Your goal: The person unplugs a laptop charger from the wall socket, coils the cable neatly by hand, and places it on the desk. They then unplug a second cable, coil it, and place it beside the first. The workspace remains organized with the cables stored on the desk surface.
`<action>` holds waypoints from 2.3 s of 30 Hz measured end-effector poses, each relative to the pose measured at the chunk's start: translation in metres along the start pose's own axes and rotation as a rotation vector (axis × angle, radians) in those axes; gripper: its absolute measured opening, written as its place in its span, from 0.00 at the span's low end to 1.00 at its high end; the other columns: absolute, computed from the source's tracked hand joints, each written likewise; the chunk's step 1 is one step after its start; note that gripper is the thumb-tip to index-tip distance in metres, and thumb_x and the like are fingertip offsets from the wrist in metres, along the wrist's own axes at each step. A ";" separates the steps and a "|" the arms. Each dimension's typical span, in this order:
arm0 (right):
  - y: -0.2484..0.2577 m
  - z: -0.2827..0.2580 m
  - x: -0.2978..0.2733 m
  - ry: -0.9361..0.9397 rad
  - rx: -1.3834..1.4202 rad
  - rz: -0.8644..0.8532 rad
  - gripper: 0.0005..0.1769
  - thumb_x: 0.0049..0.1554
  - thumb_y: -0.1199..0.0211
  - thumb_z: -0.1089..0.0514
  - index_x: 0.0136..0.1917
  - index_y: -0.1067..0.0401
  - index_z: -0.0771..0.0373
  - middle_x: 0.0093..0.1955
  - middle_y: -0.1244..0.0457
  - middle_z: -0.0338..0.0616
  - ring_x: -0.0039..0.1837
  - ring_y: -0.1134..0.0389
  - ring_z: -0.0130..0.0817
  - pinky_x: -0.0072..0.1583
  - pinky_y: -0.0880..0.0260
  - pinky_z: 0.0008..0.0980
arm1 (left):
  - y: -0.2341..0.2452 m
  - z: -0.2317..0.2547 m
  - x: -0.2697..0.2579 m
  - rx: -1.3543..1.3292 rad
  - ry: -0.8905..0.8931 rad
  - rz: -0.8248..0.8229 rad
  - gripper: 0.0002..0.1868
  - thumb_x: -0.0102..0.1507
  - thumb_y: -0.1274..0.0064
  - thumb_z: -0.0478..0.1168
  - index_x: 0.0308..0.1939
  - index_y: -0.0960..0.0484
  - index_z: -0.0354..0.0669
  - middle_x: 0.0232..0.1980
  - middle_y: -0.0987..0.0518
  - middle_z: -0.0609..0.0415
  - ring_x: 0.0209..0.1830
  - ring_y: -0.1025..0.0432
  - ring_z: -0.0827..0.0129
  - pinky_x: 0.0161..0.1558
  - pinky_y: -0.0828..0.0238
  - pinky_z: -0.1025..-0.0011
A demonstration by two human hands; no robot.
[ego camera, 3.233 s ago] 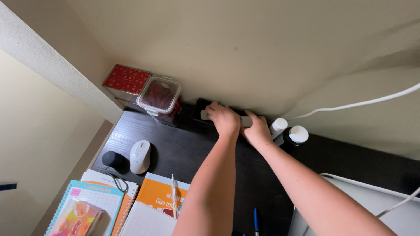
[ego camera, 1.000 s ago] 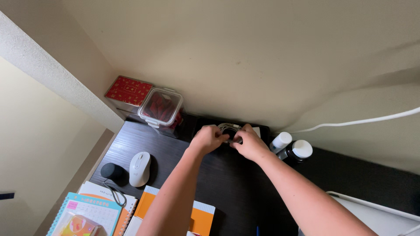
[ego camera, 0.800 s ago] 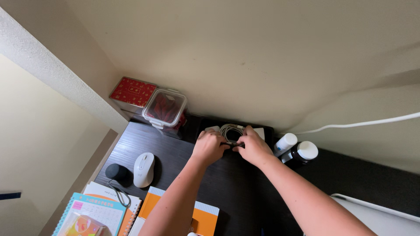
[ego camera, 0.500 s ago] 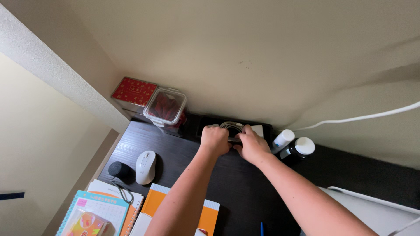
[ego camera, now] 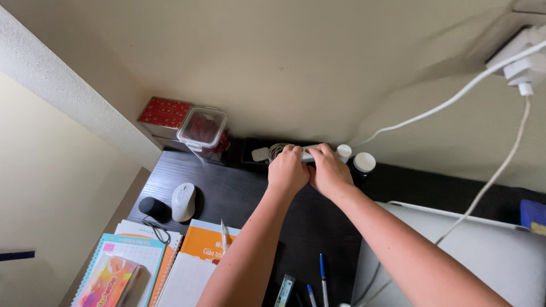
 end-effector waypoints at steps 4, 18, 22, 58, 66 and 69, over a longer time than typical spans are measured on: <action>0.024 0.005 -0.023 0.002 0.033 0.049 0.24 0.54 0.35 0.56 0.64 0.30 0.54 0.63 0.39 0.42 0.59 0.31 0.46 0.53 0.28 0.44 | -0.001 0.026 -0.019 -0.074 0.024 0.056 0.19 0.58 0.45 0.37 0.53 0.19 0.39 0.52 0.20 0.44 0.47 0.22 0.50 0.47 0.24 0.57; 0.095 0.013 -0.133 0.061 0.140 0.283 0.24 0.53 0.33 0.58 0.63 0.30 0.58 0.63 0.37 0.47 0.63 0.33 0.49 0.58 0.30 0.42 | 0.034 0.127 -0.102 -0.160 0.049 0.115 0.19 0.58 0.43 0.40 0.52 0.19 0.40 0.54 0.21 0.45 0.48 0.23 0.48 0.47 0.25 0.57; 0.114 0.016 -0.160 -0.027 0.221 0.324 0.24 0.55 0.32 0.56 0.64 0.30 0.59 0.62 0.37 0.46 0.60 0.33 0.44 0.57 0.30 0.40 | 0.044 0.157 -0.126 -0.202 0.037 0.122 0.21 0.60 0.43 0.45 0.54 0.20 0.40 0.54 0.20 0.45 0.49 0.23 0.48 0.47 0.25 0.57; 0.230 0.070 -0.247 -0.379 0.469 0.559 0.35 0.56 0.33 0.48 0.72 0.37 0.64 0.62 0.34 0.49 0.46 0.28 0.35 0.49 0.28 0.34 | 0.049 0.303 -0.148 -0.393 -0.076 0.029 0.27 0.64 0.47 0.54 0.61 0.25 0.39 0.60 0.23 0.41 0.54 0.25 0.46 0.52 0.27 0.56; 0.255 0.118 -0.222 -0.402 0.717 0.582 0.35 0.60 0.39 0.45 0.73 0.40 0.67 0.61 0.35 0.49 0.48 0.28 0.34 0.47 0.26 0.31 | 0.054 0.313 -0.112 -0.432 -0.003 0.146 0.30 0.65 0.50 0.55 0.63 0.28 0.37 0.59 0.23 0.42 0.46 0.23 0.51 0.47 0.26 0.57; 0.257 0.137 -0.211 -0.411 0.774 0.590 0.34 0.61 0.42 0.44 0.72 0.42 0.67 0.63 0.37 0.50 0.50 0.28 0.37 0.48 0.25 0.33 | 0.051 0.314 -0.100 -0.458 0.013 0.148 0.32 0.65 0.49 0.56 0.64 0.29 0.36 0.60 0.24 0.42 0.45 0.22 0.53 0.48 0.26 0.58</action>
Point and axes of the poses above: each hand's wrist, its own x-axis towards the middle knuckle, its own y-axis out of the back of the hand, z = x × y, the point moved 1 cm from there along x, towards the middle knuckle
